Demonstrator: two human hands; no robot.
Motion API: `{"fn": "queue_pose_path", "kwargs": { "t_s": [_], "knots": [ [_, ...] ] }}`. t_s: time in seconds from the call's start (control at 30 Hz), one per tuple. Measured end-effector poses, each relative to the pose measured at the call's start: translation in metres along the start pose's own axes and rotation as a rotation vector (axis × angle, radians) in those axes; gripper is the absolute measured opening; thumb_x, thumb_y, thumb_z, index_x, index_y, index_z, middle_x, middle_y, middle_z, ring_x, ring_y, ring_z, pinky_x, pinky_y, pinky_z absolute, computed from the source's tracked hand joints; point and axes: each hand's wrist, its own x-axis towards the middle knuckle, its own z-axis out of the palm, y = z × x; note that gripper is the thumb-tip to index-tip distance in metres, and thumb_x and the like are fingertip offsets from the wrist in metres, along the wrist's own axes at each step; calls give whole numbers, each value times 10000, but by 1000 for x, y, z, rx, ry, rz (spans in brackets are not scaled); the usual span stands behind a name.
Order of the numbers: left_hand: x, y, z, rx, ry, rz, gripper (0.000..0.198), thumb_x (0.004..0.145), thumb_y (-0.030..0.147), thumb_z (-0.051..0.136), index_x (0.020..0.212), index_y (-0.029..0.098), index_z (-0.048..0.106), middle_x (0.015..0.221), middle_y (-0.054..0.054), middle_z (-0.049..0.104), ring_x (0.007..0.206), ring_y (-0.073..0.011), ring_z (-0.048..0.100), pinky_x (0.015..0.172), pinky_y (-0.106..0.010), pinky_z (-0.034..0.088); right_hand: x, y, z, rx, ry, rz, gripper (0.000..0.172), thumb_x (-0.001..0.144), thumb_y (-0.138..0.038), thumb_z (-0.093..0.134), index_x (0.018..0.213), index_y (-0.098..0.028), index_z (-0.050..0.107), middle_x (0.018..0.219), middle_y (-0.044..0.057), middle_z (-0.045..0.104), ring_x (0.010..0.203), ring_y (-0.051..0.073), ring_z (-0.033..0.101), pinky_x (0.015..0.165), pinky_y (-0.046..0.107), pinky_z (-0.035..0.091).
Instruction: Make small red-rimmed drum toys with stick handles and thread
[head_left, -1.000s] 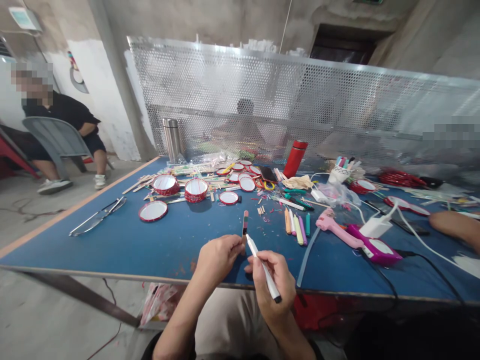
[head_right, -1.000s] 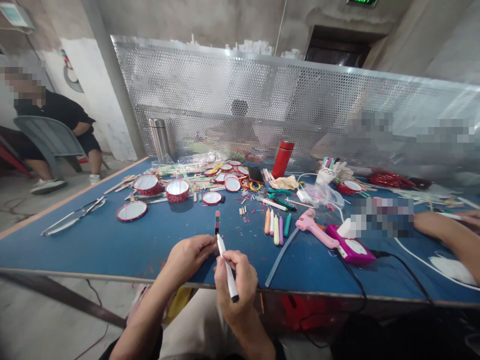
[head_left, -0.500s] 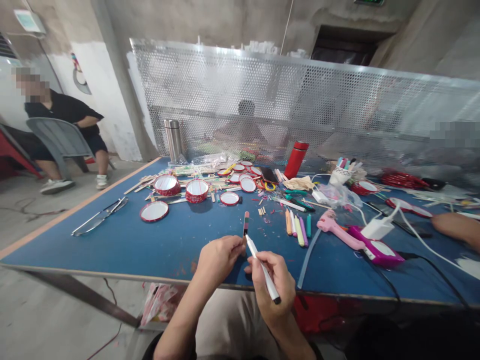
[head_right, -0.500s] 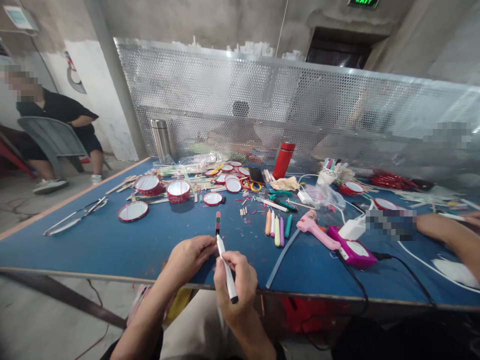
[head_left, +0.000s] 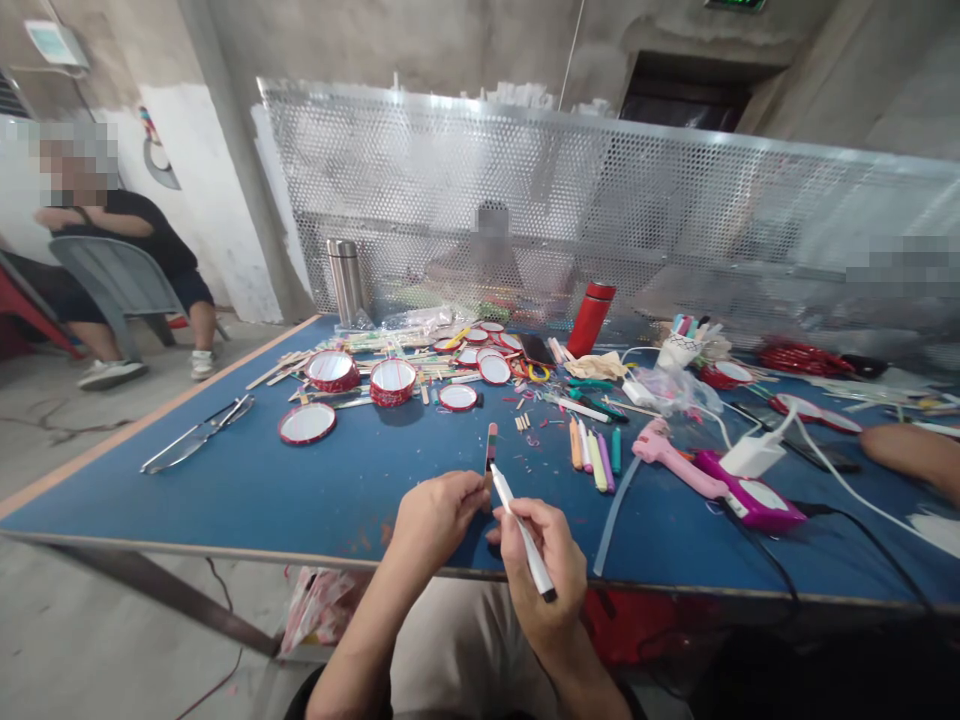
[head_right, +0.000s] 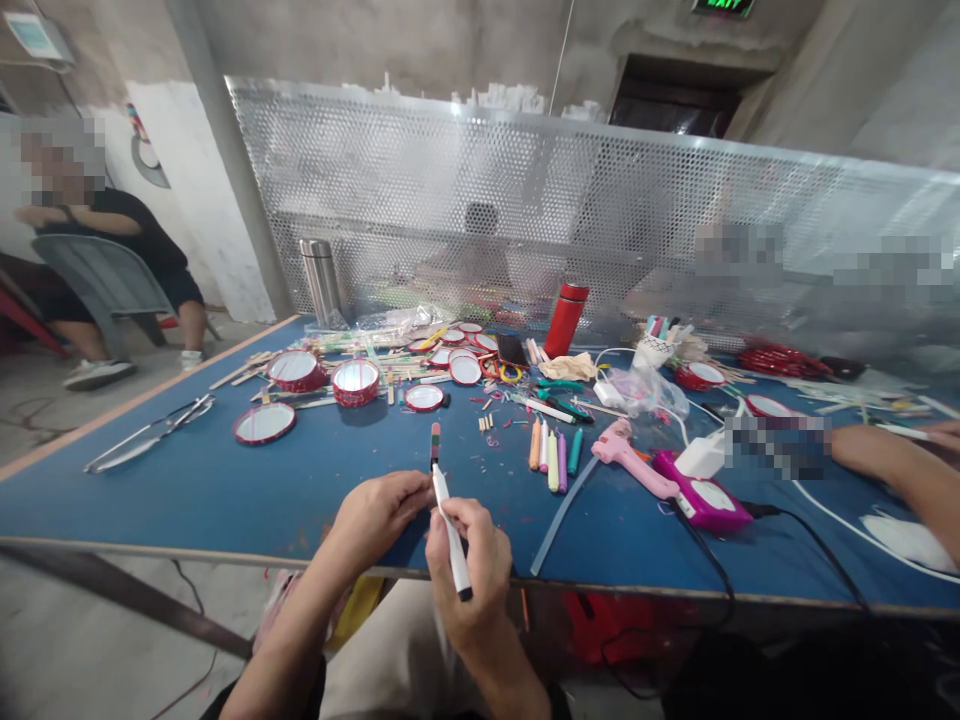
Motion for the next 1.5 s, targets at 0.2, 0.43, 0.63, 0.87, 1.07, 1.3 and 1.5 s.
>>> {"fn": "queue_pose_path", "kwargs": {
  "t_s": [0.2, 0.43, 0.63, 0.87, 1.07, 1.3, 1.5],
  "knots": [
    [0, 1, -1, 29, 5, 4, 174, 916, 254, 503, 846, 221, 659, 865, 1, 723, 806, -149, 666, 628, -194, 377, -3, 1, 0, 10, 44, -1, 97, 886, -225, 542, 981, -220, 563, 777, 6, 691, 611, 150, 674, 585, 265, 544],
    [-1, -1, 1, 11, 11, -1, 184, 923, 271, 490, 895, 233, 668, 909, -2, 734, 852, -162, 676, 640, -201, 383, -3, 3, -1, -1, -10, 3, 114, 877, -234, 564, 991, -229, 569, 821, 13, 689, 660, 160, 685, 588, 262, 539],
    [-1, 0, 0, 13, 9, 0, 188, 921, 278, 488, 876, 236, 666, 895, 1, 732, 827, -152, 673, 639, -193, 387, -3, 3, 0, -12, 30, 4, 109, 883, -233, 551, 991, -222, 564, 792, 13, 689, 646, 161, 686, 591, 267, 543],
    [-2, -1, 0, 10, 18, -3, 196, 921, 285, 471, 894, 255, 662, 918, 5, 735, 840, -146, 668, 643, -188, 390, 0, -1, 0, -21, 15, -17, 96, 877, -232, 547, 963, -201, 575, 794, 29, 697, 645, 161, 692, 574, 249, 542],
    [0, -1, 1, 11, 5, 4, 198, 915, 279, 476, 876, 247, 667, 889, -2, 731, 828, -150, 667, 648, -195, 393, -1, -2, -1, -8, 37, -14, 103, 882, -228, 539, 979, -205, 567, 790, 25, 692, 643, 163, 690, 587, 264, 549],
    [-1, 1, 0, 5, 13, 4, 191, 920, 270, 482, 890, 236, 667, 900, -4, 731, 832, -157, 668, 640, -202, 388, 0, -1, -1, -25, -7, -11, 99, 882, -234, 547, 976, -212, 567, 798, 20, 685, 658, 161, 689, 573, 252, 538],
    [-1, 0, -1, 17, 13, 6, 184, 914, 261, 493, 861, 226, 665, 884, -6, 731, 824, -162, 672, 629, -202, 380, -1, -2, -2, -6, 26, -25, 99, 890, -222, 527, 981, -200, 559, 760, 20, 688, 600, 146, 673, 583, 256, 544]
  ]
}}
